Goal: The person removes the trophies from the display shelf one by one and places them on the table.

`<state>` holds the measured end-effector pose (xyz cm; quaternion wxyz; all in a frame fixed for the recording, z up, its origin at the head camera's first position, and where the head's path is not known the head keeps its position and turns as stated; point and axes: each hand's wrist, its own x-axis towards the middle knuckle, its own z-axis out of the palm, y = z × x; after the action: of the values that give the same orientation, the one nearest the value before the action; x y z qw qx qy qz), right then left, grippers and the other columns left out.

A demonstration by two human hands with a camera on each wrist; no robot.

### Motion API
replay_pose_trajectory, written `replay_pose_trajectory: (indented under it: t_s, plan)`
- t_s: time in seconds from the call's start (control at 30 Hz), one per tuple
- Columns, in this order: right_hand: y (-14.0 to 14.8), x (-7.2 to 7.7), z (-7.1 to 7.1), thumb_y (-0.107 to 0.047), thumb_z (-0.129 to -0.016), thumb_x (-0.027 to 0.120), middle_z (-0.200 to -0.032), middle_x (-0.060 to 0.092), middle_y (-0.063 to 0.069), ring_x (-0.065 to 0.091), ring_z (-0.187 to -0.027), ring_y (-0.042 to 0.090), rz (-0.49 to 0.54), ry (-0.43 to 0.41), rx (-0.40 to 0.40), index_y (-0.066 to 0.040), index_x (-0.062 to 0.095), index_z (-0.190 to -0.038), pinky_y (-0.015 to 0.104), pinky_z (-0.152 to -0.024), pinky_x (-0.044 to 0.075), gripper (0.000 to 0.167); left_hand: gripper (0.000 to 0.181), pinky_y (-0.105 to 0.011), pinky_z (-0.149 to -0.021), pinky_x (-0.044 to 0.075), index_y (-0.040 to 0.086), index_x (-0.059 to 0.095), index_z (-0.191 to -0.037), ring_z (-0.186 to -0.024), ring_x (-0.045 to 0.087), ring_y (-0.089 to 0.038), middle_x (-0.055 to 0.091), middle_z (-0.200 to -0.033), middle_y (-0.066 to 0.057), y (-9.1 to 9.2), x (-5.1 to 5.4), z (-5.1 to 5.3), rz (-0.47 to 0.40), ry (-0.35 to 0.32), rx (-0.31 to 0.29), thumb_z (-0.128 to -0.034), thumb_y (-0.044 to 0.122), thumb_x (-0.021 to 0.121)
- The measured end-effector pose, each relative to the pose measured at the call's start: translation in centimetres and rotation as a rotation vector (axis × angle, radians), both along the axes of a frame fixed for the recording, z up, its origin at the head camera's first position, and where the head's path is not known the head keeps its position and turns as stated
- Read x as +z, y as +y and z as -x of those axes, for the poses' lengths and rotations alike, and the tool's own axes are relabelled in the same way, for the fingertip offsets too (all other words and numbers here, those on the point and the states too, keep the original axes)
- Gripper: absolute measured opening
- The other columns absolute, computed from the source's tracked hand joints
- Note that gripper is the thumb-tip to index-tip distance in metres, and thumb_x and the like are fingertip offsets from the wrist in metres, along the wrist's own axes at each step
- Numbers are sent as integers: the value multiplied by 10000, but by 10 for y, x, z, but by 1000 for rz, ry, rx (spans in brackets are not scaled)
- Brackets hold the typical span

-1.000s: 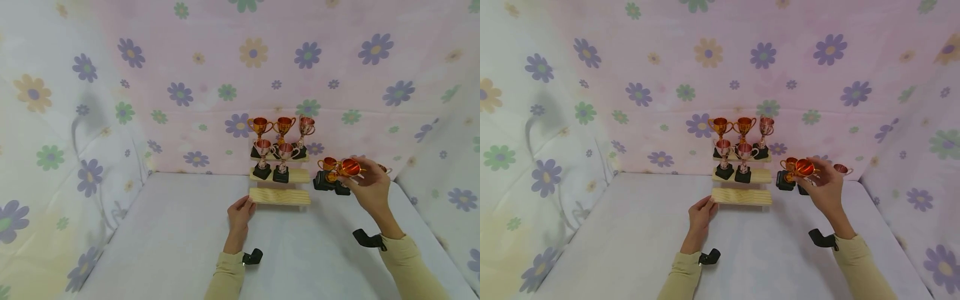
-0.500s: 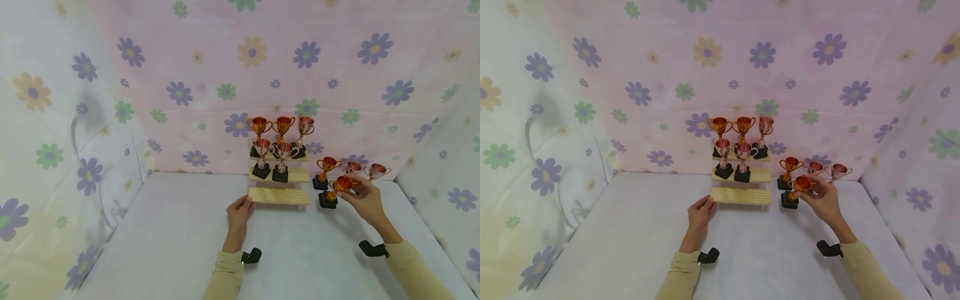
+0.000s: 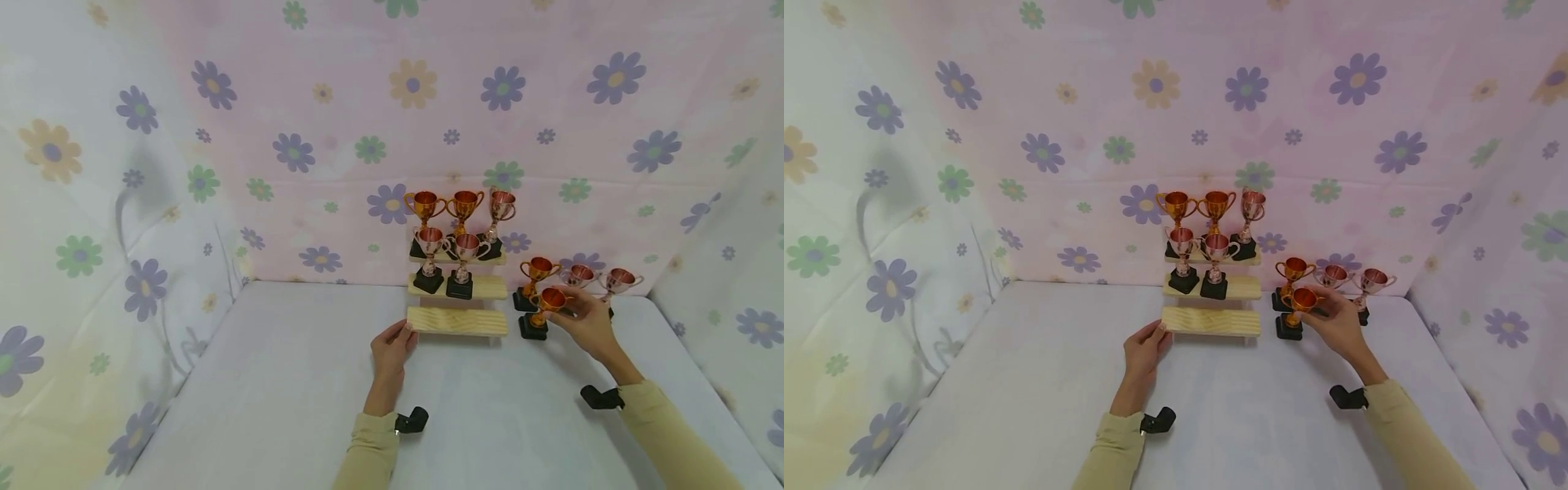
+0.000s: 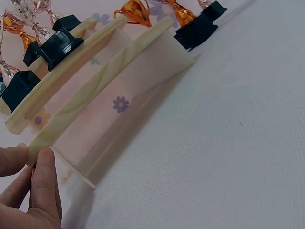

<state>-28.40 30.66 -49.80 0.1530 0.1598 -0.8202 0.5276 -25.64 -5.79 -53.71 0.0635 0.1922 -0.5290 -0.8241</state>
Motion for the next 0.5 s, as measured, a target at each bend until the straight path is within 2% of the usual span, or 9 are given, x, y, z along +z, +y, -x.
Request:
replay_pose_trajectory:
  t_s: [0.23,0.5]
  plan:
    - [-2,-5,5,63,-867,765,-1157,598,-234,632,-974,-84,40,-18,-6,110,531,-1323,84,-810,554,515,285,-266,-818,628,-135,649,-1221,-806,684,-116,658,-1004,-146,0,2,0,14,-8,0,-958,-27,669]
    - [-3,-7,8,-4,-905,754,-1124,594,-253,622,-947,-81,65,-114,-39,93,474,-1390,84,-797,555,569,277,-258,-805,629,-138,655,-1210,-807,687,-118,666,-1016,-154,0,0,0,14,-1,7,-954,-33,669]
